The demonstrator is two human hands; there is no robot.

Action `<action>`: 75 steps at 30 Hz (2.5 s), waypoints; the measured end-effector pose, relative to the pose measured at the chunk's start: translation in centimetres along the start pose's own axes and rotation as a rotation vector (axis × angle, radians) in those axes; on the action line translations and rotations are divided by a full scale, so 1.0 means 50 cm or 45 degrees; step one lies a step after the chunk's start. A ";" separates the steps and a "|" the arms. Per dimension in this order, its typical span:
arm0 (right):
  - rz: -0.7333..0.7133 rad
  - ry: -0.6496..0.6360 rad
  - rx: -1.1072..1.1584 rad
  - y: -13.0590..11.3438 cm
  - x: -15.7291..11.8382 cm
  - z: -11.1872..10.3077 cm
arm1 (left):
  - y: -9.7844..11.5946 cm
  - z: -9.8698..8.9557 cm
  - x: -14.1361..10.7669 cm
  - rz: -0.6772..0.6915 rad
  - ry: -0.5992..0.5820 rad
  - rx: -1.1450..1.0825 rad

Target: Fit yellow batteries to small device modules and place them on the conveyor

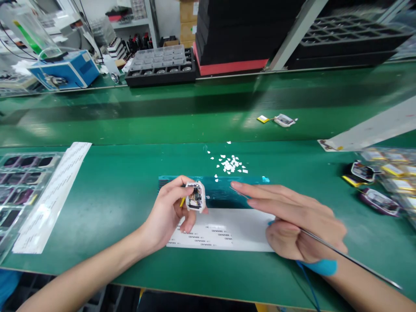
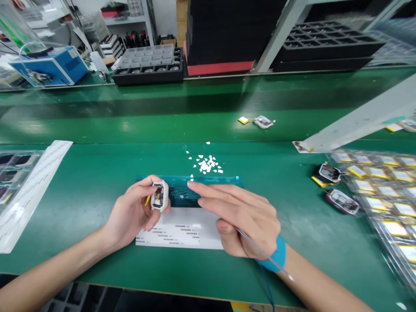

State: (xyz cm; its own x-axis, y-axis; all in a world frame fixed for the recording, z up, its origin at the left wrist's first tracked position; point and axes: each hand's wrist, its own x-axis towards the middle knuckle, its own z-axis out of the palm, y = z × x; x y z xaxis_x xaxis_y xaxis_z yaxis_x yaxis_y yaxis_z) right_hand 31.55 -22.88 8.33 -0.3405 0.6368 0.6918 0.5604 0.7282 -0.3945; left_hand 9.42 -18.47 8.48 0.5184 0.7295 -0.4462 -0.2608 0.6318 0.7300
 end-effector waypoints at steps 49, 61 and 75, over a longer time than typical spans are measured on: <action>-0.181 -0.324 -0.164 -0.002 0.007 0.001 | 0.002 0.012 -0.009 0.441 0.086 0.660; -0.184 -0.338 -0.176 -0.002 0.005 0.003 | 0.002 0.012 -0.007 0.440 0.079 0.675; -0.172 -0.362 -0.165 0.000 0.003 0.003 | 0.005 0.014 -0.007 0.420 0.076 0.670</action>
State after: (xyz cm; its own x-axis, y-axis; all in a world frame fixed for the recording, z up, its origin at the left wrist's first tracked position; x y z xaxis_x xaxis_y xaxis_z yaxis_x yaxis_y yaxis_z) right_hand 31.37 -22.73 8.34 -0.6052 0.5951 0.5287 0.5808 0.7843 -0.2181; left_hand 9.74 -18.78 9.19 0.4283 0.8873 -0.1708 0.0445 0.1681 0.9848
